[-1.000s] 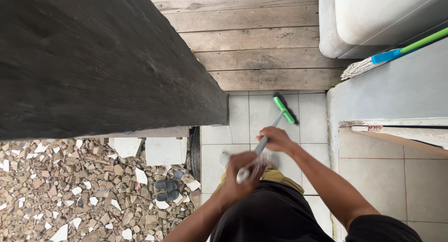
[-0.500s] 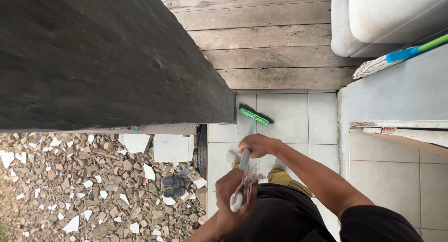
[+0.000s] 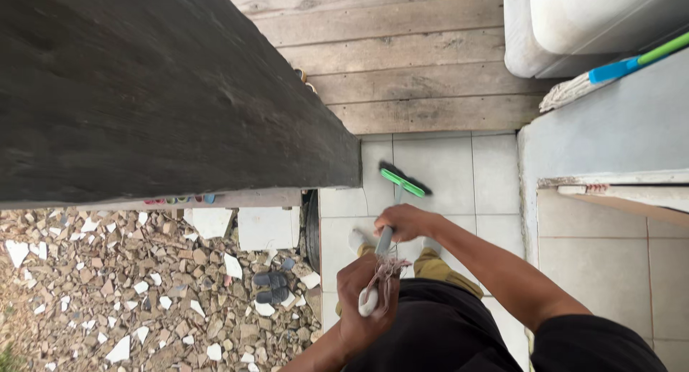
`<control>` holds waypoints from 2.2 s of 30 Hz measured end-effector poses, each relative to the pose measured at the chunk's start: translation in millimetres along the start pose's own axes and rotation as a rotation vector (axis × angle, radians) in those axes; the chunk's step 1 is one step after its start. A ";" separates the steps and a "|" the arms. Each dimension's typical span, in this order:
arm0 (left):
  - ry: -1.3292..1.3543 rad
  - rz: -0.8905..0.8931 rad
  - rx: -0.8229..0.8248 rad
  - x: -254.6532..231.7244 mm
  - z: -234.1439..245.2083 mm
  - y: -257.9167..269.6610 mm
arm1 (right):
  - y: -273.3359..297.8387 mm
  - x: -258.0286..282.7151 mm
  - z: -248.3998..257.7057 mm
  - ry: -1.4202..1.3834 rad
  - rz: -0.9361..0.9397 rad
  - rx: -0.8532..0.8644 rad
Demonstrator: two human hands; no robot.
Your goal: The person opens a door and sweeps a tiled floor using a long-handled squeegee, pushing debris out of the doorway and onto an outdoor wooden surface.
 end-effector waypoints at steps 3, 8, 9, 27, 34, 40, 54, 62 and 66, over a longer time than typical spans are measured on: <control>-0.031 -0.038 -0.018 4.8 -2.3 -4.6 | 1.0 -11.1 22.7 0.019 0.002 -0.116; -0.100 -0.015 -0.056 31.6 -15.7 -16.9 | -26.2 -32.2 27.0 -0.038 -0.023 -0.367; -0.103 0.004 -0.073 32.0 -13.8 -13.9 | -28.6 -23.5 18.4 -0.051 0.009 -0.370; 0.162 -0.330 0.036 45.4 -117.0 -58.0 | 89.6 -186.2 22.7 0.006 -0.266 -0.701; 0.157 -0.225 0.349 -3.7 -94.7 -43.4 | 56.5 -67.7 31.6 -0.175 -0.317 -0.380; 0.278 -0.059 0.493 17.2 -141.0 -60.1 | 148.3 -131.2 52.7 -0.095 -0.417 -0.671; 0.081 -0.267 0.417 -35.1 -133.2 -32.2 | 84.7 -40.5 33.0 -0.194 -0.131 -0.513; 0.240 -0.083 0.311 5.5 -168.5 -20.2 | 184.2 -134.8 26.0 -0.015 -0.541 -0.387; 0.274 -0.001 0.248 45.0 -183.6 -5.2 | 167.7 -168.8 3.6 -0.003 -0.461 -0.430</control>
Point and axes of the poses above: each hand's wrist, its own y-axis away from the middle knuckle, its own z-axis out of the back of the hand, x = y × z, the point moved 9 cm from there along -y, towards the middle knuckle
